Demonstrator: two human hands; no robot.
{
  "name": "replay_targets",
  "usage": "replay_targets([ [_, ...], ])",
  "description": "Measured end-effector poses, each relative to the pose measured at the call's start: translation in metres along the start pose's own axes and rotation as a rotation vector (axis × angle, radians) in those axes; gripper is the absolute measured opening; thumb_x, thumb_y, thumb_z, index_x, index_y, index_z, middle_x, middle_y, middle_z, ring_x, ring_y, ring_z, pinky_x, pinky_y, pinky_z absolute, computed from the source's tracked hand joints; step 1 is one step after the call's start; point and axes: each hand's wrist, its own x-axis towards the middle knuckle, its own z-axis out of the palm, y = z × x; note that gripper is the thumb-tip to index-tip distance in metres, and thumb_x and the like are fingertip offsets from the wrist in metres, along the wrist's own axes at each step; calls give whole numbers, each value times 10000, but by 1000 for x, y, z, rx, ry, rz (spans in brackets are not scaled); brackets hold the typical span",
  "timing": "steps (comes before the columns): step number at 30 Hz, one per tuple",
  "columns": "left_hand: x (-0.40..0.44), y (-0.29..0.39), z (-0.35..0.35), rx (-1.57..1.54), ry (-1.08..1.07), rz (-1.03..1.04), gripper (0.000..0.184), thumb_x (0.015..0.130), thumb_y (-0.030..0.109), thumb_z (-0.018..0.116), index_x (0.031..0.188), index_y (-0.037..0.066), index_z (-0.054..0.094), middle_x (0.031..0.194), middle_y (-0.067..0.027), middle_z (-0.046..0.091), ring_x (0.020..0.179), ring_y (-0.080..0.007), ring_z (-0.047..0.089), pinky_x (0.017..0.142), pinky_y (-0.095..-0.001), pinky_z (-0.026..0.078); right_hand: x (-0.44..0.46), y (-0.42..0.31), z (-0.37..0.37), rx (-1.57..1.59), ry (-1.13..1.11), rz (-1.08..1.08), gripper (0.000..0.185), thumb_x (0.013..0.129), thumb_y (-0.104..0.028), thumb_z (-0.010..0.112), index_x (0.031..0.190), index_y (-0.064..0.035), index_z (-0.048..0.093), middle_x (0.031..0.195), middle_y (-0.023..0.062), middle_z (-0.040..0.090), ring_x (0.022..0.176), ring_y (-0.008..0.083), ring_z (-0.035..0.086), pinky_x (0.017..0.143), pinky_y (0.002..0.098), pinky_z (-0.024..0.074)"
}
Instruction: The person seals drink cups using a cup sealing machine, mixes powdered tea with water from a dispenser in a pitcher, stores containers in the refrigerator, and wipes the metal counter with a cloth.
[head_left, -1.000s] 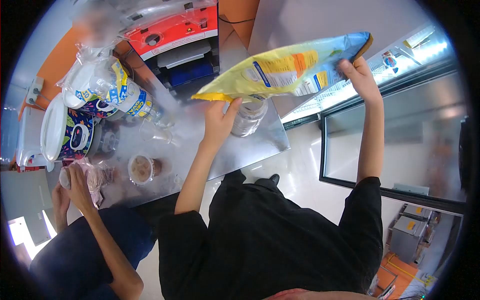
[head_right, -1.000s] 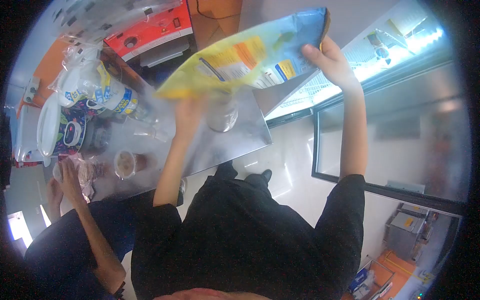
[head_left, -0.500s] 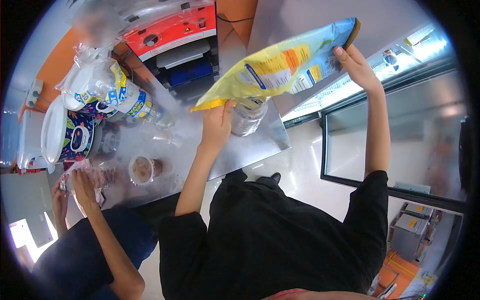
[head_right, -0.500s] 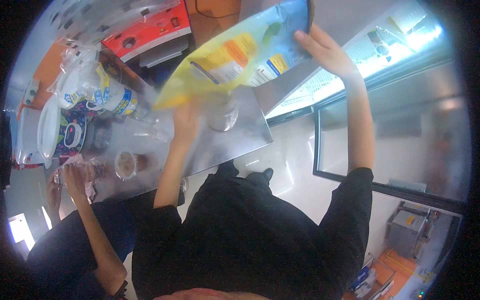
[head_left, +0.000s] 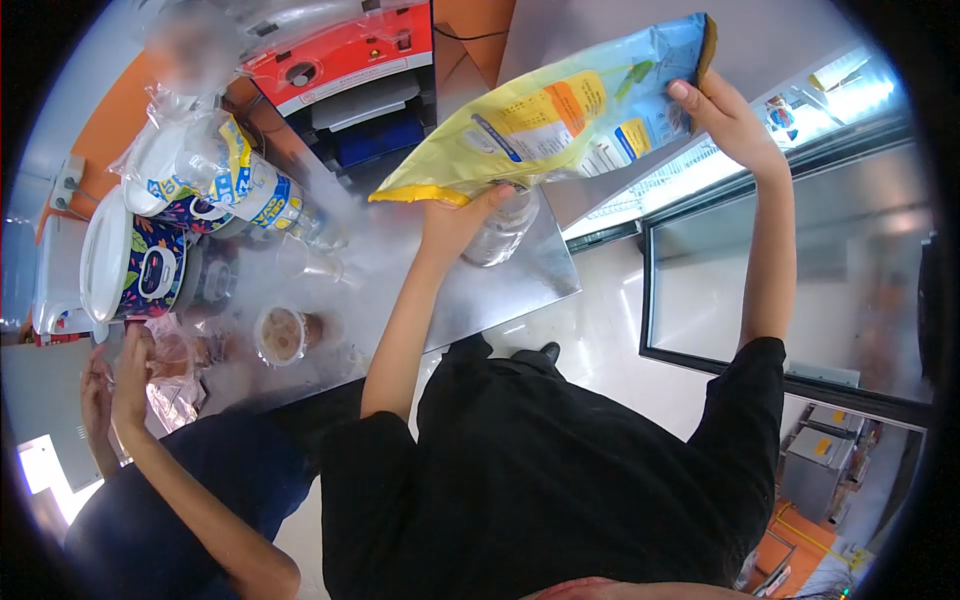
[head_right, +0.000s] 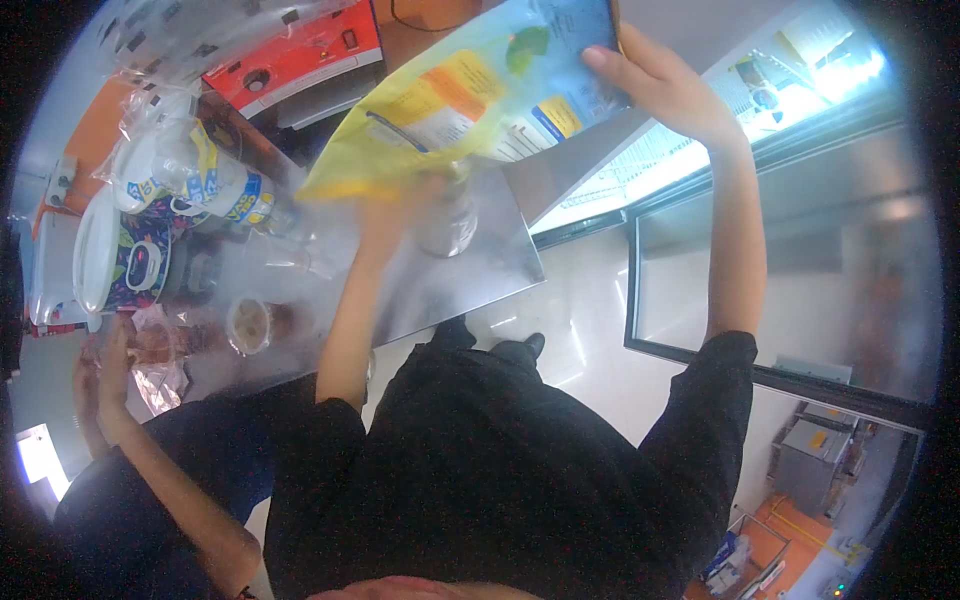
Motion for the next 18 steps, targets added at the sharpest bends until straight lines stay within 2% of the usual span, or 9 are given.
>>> replay_targets([
  [3, 2, -7, 0, 77, -15, -3, 336, 679, 9, 682, 980, 0, 533, 941, -59, 588, 861, -121, 548, 770, -243, 435, 2, -15, -4, -114, -85, -7, 359, 878, -354, 428, 1003, -23, 490, 810, 14, 478, 760, 90, 410, 697, 219, 365],
  [4, 3, -12, -1, 100, -32, 16, 331, 678, 10, 682, 974, -1, 535, 939, -60, 589, 858, -121, 549, 770, -245, 436, 0, -22, -2, -9, -11, -40, 367, 873, -362, 430, 989, -20, 495, 784, 16, 471, 756, 92, 413, 688, 224, 369],
  [7, 1, -18, -3, 82, -63, -14, 347, 674, 11, 686, 980, -4, 523, 943, -59, 586, 859, -125, 549, 773, -249, 438, 3, -25, -1, -165, -86, -31, 379, 864, -376, 437, 967, -17, 504, 767, 20, 469, 753, 96, 421, 682, 228, 373],
  [8, 2, -18, -5, 67, -73, -36, 358, 672, 12, 688, 986, -4, 517, 947, -58, 584, 861, -127, 548, 774, -250, 439, 4, -22, -10, -246, -142, 58, 384, 861, -378, 437, 942, -10, 509, 752, 22, 470, 730, 96, 417, 657, 239, 378],
  [11, 0, -19, -6, 49, -83, 81, 411, 665, 23, 701, 1016, -2, 487, 968, -58, 573, 879, -135, 542, 775, -250, 440, 1, -24, -8, -179, -31, -70, 374, 858, -372, 444, 912, -9, 517, 710, 28, 461, 673, 102, 403, 616, 242, 372],
  [14, -1, -20, -6, -35, -52, -2, 458, 662, 38, 710, 1046, 4, 462, 987, -55, 562, 894, -136, 534, 787, -250, 434, 2, -24, -11, -321, -101, 54, 355, 853, -355, 464, 896, -8, 523, 680, 39, 451, 650, 104, 396, 589, 240, 364],
  [17, -2, -16, 0, -66, 49, 9, 420, 674, 50, 705, 1025, 2, 479, 983, -53, 561, 892, -130, 530, 792, -244, 424, 1, -28, -9, -270, -33, -84, 339, 841, -340, 489, 857, -4, 537, 629, 58, 447, 606, 118, 418, 545, 251, 367],
  [18, -2, -16, 0, -58, 71, 6, 409, 680, 53, 702, 1021, 0, 483, 982, -53, 561, 888, -130, 530, 792, -243, 421, 1, -28, -9, -296, -56, -63, 336, 839, -333, 495, 848, -1, 545, 631, 66, 468, 597, 122, 435, 537, 253, 373],
])
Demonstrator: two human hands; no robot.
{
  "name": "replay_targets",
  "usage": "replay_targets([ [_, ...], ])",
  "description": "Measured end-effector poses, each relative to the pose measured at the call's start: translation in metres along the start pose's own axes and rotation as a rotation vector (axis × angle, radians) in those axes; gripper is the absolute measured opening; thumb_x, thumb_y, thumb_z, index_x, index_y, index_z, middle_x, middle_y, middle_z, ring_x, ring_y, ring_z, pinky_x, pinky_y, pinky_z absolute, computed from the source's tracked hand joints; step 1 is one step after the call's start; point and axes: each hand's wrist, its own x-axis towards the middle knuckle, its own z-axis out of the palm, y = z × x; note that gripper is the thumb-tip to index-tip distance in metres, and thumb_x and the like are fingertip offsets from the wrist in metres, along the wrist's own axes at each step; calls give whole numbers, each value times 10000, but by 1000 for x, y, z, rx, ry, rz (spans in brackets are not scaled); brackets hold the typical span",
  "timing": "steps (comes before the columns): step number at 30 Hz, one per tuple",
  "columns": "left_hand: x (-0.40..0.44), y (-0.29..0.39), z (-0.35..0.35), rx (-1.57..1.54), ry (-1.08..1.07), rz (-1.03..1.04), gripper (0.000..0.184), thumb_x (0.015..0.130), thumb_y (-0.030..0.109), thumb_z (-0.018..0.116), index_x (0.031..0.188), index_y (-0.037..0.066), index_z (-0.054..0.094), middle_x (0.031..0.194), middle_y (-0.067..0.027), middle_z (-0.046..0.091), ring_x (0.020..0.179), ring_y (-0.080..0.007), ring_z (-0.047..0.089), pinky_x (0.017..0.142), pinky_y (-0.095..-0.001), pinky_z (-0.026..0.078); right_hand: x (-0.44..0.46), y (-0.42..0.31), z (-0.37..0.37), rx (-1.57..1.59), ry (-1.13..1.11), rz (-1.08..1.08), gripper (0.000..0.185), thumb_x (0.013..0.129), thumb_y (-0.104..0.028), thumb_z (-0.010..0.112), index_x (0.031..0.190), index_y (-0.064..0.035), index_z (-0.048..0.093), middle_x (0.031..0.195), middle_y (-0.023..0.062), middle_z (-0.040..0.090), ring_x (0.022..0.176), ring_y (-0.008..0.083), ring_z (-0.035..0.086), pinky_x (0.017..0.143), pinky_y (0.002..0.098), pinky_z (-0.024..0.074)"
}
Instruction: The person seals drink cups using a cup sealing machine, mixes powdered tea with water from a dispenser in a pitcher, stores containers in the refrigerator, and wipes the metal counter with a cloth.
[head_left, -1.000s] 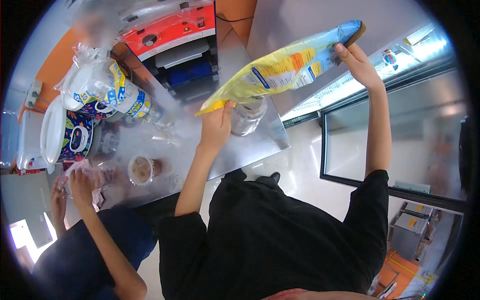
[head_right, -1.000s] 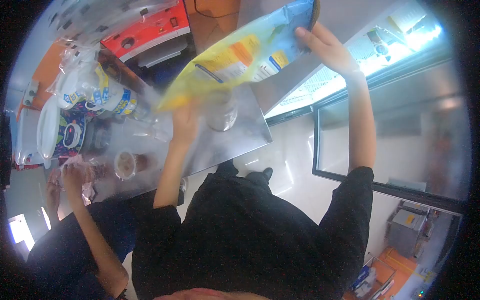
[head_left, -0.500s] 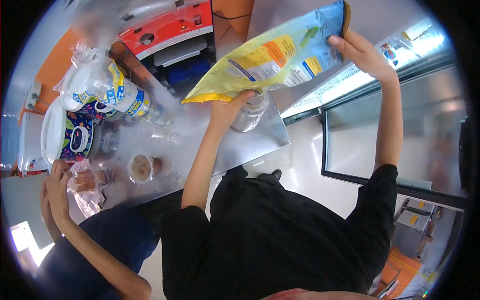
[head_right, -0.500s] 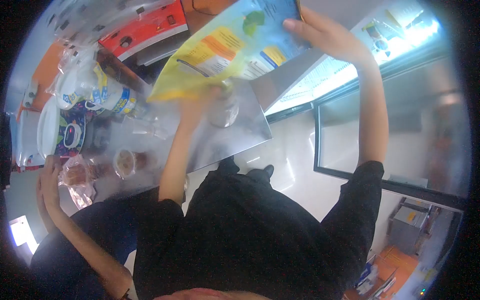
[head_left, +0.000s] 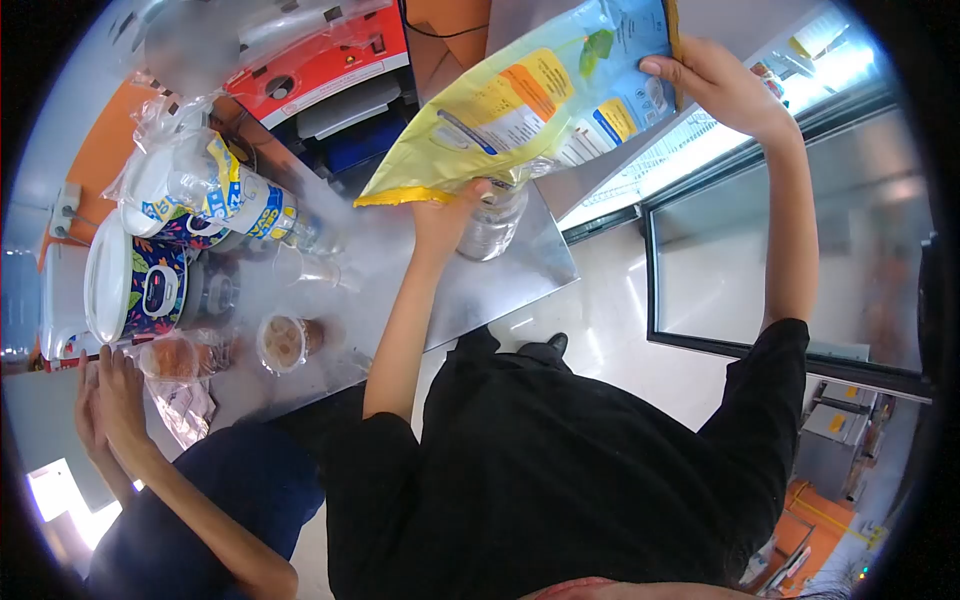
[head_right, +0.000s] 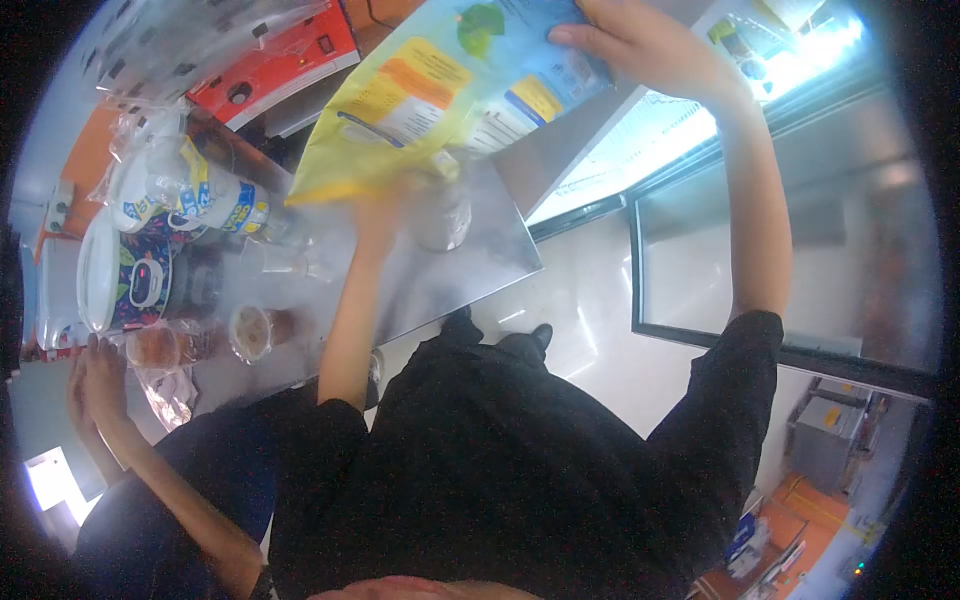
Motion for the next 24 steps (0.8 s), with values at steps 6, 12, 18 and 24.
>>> replay_targets([
  [6, 4, -7, -2, 9, 72, 28, 359, 703, 69, 686, 1008, -4, 511, 978, -55, 565, 876, -128, 531, 785, -243, 417, 1, -1, 0, -94, 66, -180, 310, 822, -295, 532, 801, 7, 598, 676, 102, 582, 566, 145, 526, 508, 243, 416],
  [12, -4, 5, -2, 73, 6, -46, 339, 707, 80, 685, 997, -2, 530, 968, -54, 573, 871, -123, 533, 785, -240, 416, 2, -6, -2, -63, 101, -194, 285, 776, -292, 597, 796, -10, 623, 692, 88, 597, 586, 147, 557, 500, 226, 422],
  [18, -4, 7, 4, 20, 13, -15, 328, 714, 98, 682, 994, 0, 541, 966, -50, 577, 870, -123, 533, 780, -244, 416, -1, -22, -10, 4, 59, 16, 275, 782, -265, 586, 922, -28, 579, 731, 44, 575, 675, 113, 539, 571, 230, 427],
  [24, -4, 19, 10, 28, 26, 2, 345, 710, 122, 690, 994, -2, 536, 970, -52, 574, 876, -132, 532, 783, -251, 416, 4, 16, 26, 370, 212, -15, 280, 861, -303, 484, 930, -42, 557, 734, -44, 488, 700, 22, 427, 599, 168, 360],
])
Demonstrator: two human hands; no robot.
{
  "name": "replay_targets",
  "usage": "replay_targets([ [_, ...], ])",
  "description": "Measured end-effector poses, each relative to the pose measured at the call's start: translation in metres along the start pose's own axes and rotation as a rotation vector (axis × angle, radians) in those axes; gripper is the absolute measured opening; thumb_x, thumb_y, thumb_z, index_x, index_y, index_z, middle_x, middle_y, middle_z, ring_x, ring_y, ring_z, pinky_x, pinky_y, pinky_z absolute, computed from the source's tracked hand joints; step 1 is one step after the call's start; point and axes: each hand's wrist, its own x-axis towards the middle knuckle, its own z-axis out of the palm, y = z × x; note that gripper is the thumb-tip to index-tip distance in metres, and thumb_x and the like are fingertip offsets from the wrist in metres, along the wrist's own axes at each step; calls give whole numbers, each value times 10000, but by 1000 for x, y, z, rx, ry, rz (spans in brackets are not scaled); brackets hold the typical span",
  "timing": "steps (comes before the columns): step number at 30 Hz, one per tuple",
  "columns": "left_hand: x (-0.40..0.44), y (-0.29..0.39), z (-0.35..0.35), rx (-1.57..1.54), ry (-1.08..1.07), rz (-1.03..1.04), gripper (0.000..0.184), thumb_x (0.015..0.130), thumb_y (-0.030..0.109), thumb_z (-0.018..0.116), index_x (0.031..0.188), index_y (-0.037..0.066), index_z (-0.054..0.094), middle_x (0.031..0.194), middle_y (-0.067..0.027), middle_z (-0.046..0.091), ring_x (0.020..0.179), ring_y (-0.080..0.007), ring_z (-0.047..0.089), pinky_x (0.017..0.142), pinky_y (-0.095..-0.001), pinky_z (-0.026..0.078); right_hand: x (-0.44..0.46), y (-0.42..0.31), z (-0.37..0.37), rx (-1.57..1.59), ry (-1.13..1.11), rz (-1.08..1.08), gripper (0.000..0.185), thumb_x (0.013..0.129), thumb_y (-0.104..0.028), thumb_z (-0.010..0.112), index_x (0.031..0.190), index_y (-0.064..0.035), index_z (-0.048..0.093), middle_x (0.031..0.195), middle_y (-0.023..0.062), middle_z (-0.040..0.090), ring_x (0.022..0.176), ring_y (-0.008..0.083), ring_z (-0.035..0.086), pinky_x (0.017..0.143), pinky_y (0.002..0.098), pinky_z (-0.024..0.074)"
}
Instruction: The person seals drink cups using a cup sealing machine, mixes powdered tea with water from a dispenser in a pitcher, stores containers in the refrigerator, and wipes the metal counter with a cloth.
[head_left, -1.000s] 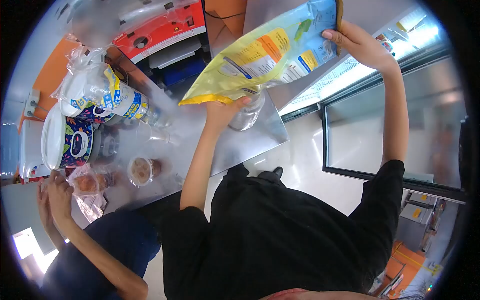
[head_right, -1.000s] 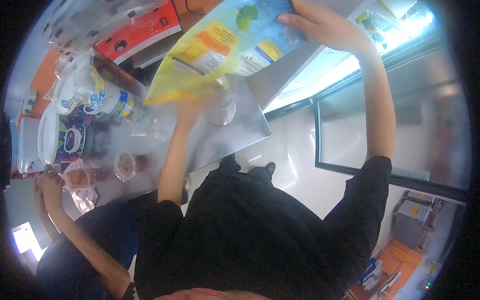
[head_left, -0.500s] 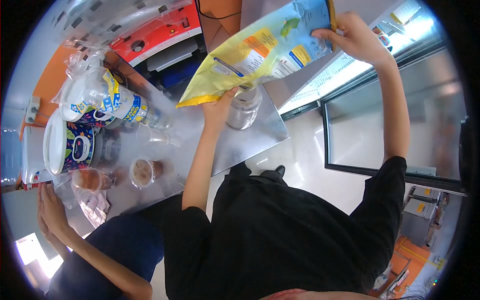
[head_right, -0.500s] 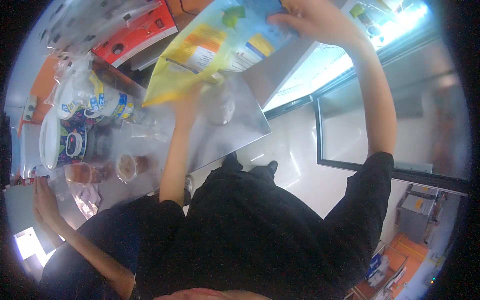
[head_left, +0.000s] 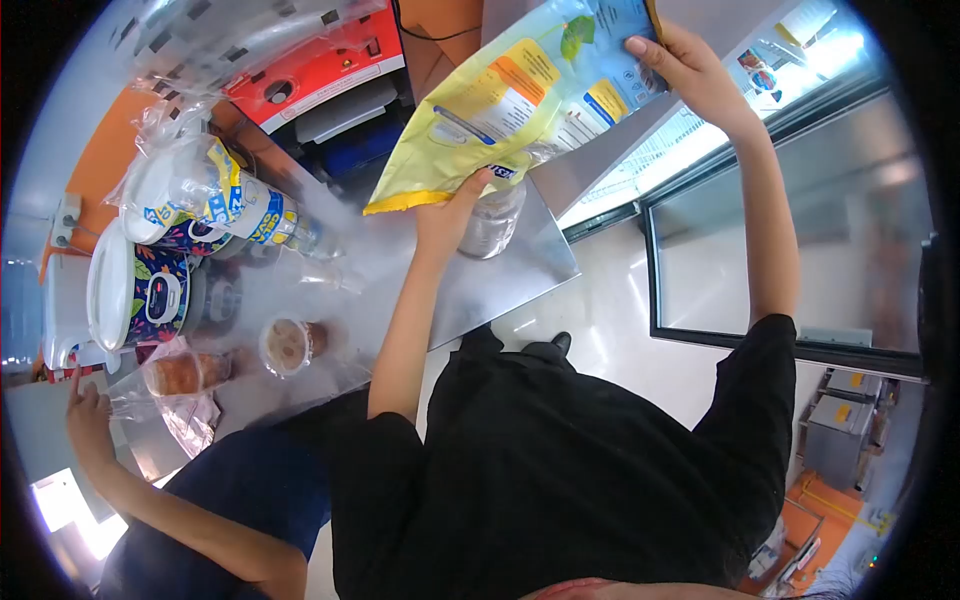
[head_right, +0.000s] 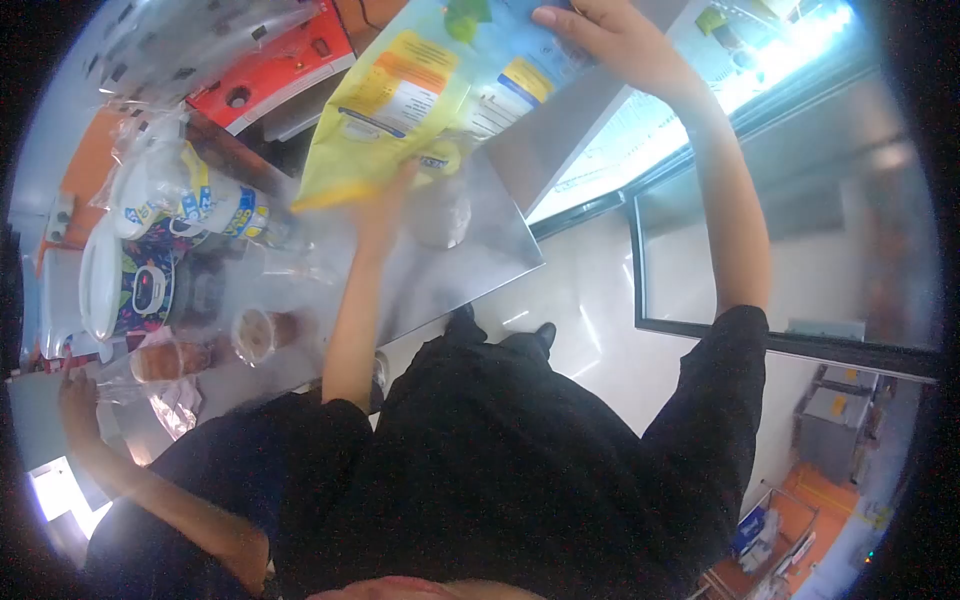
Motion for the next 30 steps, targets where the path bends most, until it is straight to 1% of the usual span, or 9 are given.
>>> replay_targets([
  [3, 1, -10, -5, 29, -38, 32, 379, 698, 130, 702, 1006, -2, 524, 984, -54, 566, 886, -136, 529, 790, -255, 414, -6, 1, 10, -42, 135, -112, 270, 864, -298, 480, 910, -44, 557, 701, -30, 482, 660, 25, 417, 560, 180, 353],
  [6, 3, -16, -5, 64, -72, 11, 447, 680, 144, 719, 1039, -2, 497, 1004, -55, 552, 902, -143, 523, 802, -260, 409, -7, 1, -1, -166, -64, -24, 274, 860, -298, 484, 912, -42, 568, 685, -20, 485, 645, 33, 424, 546, 186, 356],
  [9, 4, -30, -5, -68, -65, 47, 517, 663, 187, 736, 1064, -5, 472, 1030, -58, 533, 927, -150, 510, 819, -267, 402, -5, 6, -5, -109, -29, -186, 264, 849, -293, 501, 894, -45, 578, 651, -17, 474, 614, 42, 424, 526, 188, 353],
  [17, 9, -61, -10, -269, -105, 203, 560, 683, 323, 704, 1071, -3, 464, 1055, -53, 516, 969, -155, 481, 867, -289, 366, -3, -3, -4, -117, -89, -149, 214, 822, -264, 546, 804, -51, 563, 629, -21, 493, 565, 35, 421, 491, 192, 359],
  [21, 1, -50, -15, -20, -4, 54, 538, 690, 321, 700, 1060, 3, 474, 1054, -51, 517, 961, -153, 483, 862, -286, 369, -1, -5, -4, -135, -64, -231, 216, 810, -253, 562, 744, -49, 540, 627, -14, 510, 548, 34, 442, 473, 199, 378],
  [23, 0, -49, -13, -5, 20, 20, 527, 693, 320, 699, 1052, 3, 480, 1052, -53, 518, 961, -153, 483, 862, -285, 368, 0, -21, -6, -132, -98, -101, 186, 775, -197, 595, 835, -25, 559, 662, 24, 545, 592, 71, 494, 522, 223, 416],
  [25, 2, -51, -12, -60, 19, 112, 529, 691, 318, 701, 1055, 6, 479, 1054, -51, 516, 962, -153, 483, 860, -282, 368, -1, -39, -3, 12, -72, 1, 307, 709, -134, 654, 968, 9, 574, 718, 84, 596, 647, 134, 545, 588, 255, 444],
  [28, 4, -61, -17, -46, 1, 135, 552, 682, 320, 708, 1068, 7, 467, 1061, -49, 511, 963, -153, 483, 860, -279, 369, -4, -27, 3, -106, -120, -208, 179, 810, -211, 565, 807, -32, 565, 657, 6, 539, 581, 47, 481, 502, 208, 413],
  [30, 5, -57, -18, -36, -16, 118, 576, 672, 326, 714, 1077, 7, 457, 1067, -49, 506, 967, -153, 482, 861, -279, 370, -3, -17, -2, -110, -95, -233, 186, 811, -210, 564, 830, -25, 575, 670, 10, 548, 583, 51, 483, 505, 206, 413],
])
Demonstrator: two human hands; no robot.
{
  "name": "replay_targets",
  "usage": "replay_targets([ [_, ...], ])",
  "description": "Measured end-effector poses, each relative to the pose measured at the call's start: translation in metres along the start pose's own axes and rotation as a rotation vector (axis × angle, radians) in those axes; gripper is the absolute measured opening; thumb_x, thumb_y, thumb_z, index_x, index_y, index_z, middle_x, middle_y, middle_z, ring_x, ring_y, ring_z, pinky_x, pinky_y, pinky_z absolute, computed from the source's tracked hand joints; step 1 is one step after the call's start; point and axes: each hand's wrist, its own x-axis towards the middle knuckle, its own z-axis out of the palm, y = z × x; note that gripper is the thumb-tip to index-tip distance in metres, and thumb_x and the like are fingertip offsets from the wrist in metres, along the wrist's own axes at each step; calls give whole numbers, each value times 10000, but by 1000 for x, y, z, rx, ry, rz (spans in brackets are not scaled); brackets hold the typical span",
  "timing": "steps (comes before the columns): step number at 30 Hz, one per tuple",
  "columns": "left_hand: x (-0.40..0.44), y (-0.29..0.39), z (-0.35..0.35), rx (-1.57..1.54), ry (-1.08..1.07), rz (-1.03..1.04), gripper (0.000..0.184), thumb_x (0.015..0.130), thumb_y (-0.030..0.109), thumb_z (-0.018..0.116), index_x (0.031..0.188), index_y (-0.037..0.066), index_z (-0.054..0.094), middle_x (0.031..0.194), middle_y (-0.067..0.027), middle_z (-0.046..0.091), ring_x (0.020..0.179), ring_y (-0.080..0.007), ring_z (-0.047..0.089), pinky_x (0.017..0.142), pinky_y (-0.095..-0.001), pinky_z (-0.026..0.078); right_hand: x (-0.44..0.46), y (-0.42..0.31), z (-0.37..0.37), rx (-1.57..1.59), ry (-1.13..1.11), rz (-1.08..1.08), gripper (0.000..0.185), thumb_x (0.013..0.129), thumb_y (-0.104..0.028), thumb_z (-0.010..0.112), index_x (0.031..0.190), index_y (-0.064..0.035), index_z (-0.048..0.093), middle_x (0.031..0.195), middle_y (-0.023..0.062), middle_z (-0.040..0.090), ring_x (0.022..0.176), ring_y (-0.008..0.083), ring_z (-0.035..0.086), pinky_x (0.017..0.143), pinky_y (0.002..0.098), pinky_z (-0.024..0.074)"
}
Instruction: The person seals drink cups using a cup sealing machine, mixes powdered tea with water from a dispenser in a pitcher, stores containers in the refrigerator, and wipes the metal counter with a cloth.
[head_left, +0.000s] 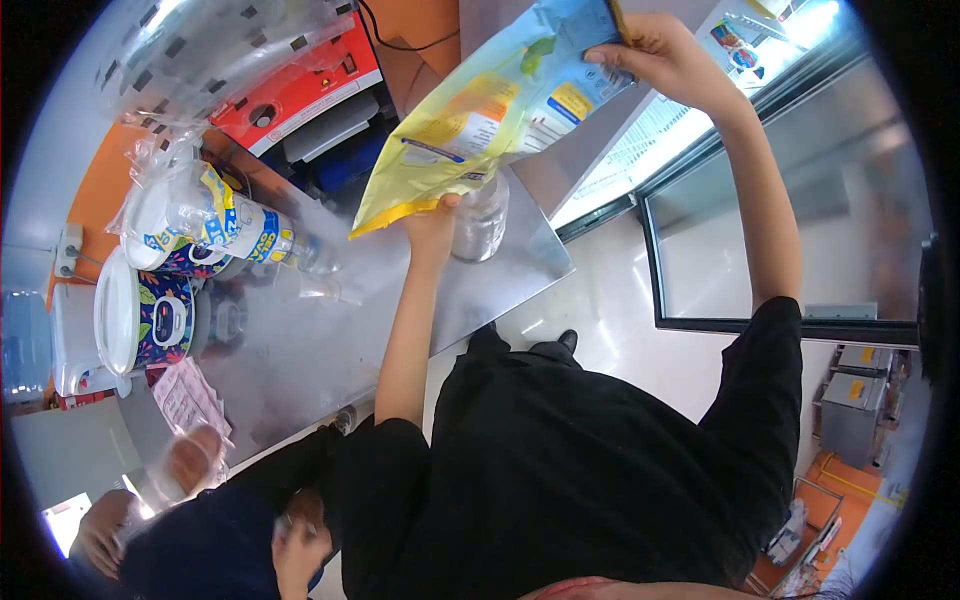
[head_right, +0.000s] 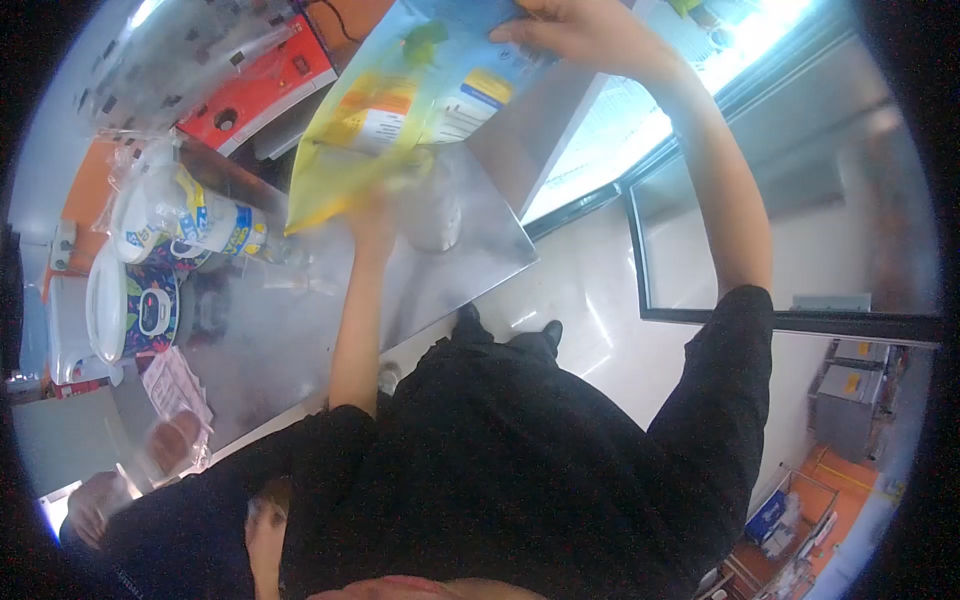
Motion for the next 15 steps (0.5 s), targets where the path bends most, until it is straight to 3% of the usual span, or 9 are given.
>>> replay_targets([
  [5, 2, -8, 8, -265, -27, 68, 654, 643, 355, 727, 1102, 2, 424, 1076, -55, 496, 990, -157, 467, 870, -286, 367, 1, -4, -4, -87, -33, 58, 204, 811, -220, 564, 826, -17, 587, 665, 7, 538, 563, 56, 466, 494, 197, 395],
  [12, 0, -5, 8, -117, 79, 44, 726, 624, 403, 724, 1124, -6, 393, 1063, -57, 500, 972, -153, 476, 866, -286, 369, 0, -12, 1, -101, -59, 128, 225, 821, -244, 554, 799, -22, 582, 579, 6, 466, 509, 59, 409, 454, 204, 341],
  [15, 3, -4, 7, -116, 80, 5, 734, 617, 427, 722, 1112, -11, 403, 1057, -56, 502, 961, -148, 480, 855, -284, 373, -4, -6, -4, -47, 42, 77, 223, 822, -240, 554, 788, -21, 576, 568, 11, 458, 497, 73, 387, 445, 222, 324],
])
